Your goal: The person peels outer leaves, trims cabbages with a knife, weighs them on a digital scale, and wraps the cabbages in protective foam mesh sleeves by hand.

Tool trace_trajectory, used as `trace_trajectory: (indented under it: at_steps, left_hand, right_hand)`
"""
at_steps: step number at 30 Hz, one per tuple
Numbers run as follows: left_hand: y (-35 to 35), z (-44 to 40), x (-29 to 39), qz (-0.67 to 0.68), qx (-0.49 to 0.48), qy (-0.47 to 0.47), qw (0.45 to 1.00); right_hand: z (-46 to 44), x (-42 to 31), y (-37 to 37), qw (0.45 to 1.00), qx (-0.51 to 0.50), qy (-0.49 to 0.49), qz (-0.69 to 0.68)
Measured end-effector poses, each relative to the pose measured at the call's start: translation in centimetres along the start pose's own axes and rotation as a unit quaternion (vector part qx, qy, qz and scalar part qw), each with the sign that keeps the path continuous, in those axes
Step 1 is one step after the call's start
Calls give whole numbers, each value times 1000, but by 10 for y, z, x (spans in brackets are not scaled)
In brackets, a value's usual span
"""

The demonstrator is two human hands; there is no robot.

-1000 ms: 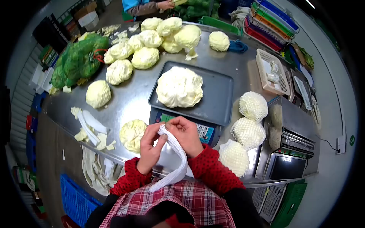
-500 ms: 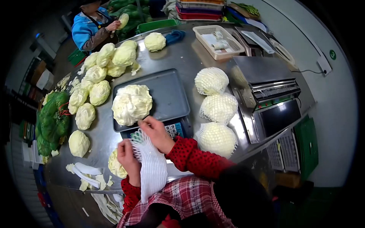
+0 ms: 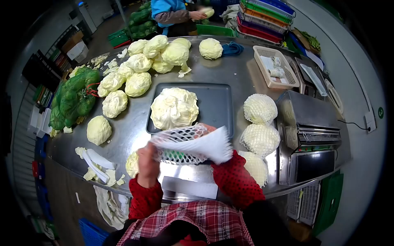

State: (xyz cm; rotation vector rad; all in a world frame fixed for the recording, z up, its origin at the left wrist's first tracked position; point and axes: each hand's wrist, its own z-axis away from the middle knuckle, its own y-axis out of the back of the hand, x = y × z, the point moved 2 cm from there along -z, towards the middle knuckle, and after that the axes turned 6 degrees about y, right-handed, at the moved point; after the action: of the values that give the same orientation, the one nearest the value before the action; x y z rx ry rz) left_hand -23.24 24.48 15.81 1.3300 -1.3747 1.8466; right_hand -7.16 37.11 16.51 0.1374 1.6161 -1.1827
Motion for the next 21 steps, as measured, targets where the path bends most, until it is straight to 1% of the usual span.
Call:
trace_trajectory:
  at_steps: [1,2,3,4,5,6,7,8,9,10,11,12,13,14,15,16,17,18,19,20,21]
  left_hand:
    - [-1,-13,18,140,-51,9,989]
    - [11,-24,13,216,-54,-3,975]
    - [4,-32,20,229,-74,-5,971]
    - [0,-45,27,152,-27,20,988]
    - [-3,-60,33,73,19,44,996]
    - [9,-81,29,17,75,22,997]
    - [28,-107,22,-38,128,-2,991]
    - [38,-125,29,-130,210,-56,967]
    - [71,-153,16,-199,250,-158,934]
    - [79,-162,13,-349,293,-165,875]
    - [80,-166,15,-489,331,-172,788]
    - [78,-171,11,-544,305,-62,779]
    - [76,-172,4,-591,277,49,756]
    - [73,-171,-3,-597,262,56,756]
    - [75,-174,-15,-516,252,72,816]
    - [76,-173,-19,-427,260,67,863]
    - [77,-173,-24,-334,268,65,901]
    - [66,-168,-21,-333,268,64,902]
    - [49,-158,-9,-381,278,18,882]
    - [37,-147,0,-426,294,-23,855]
    - [31,-144,2,-410,291,-54,863]
  right_hand:
    - [-2,-3,-1,993,52,36,98]
    - [-23,-14,-4,976,-71,55,200]
    - [-43,-3,6,938,-25,115,327]
    - [-82,7,24,760,17,365,538]
    - [-94,-19,3,876,60,256,403]
    - [-122,-21,-5,816,91,342,457]
    - [-145,-23,-12,764,116,358,524]
    - [-166,-25,-21,722,117,355,582]
    - [-183,-26,-28,660,139,277,684]
    - [-203,-21,-27,622,152,223,735]
    - [-216,-21,-26,616,145,138,762]
    - [-227,-17,-21,628,135,89,761]
    - [-237,-11,-12,639,122,39,758]
    - [-249,-3,0,643,80,19,762]
    - [-255,1,11,645,38,-1,763]
    - [-251,-3,14,675,17,7,738]
    - [-245,-5,19,688,29,23,724]
    - [-238,-7,25,700,39,39,712]
    - [-224,-8,40,733,54,113,669]
    - [-186,-25,32,815,50,185,547]
    - [-166,-25,38,836,59,290,461]
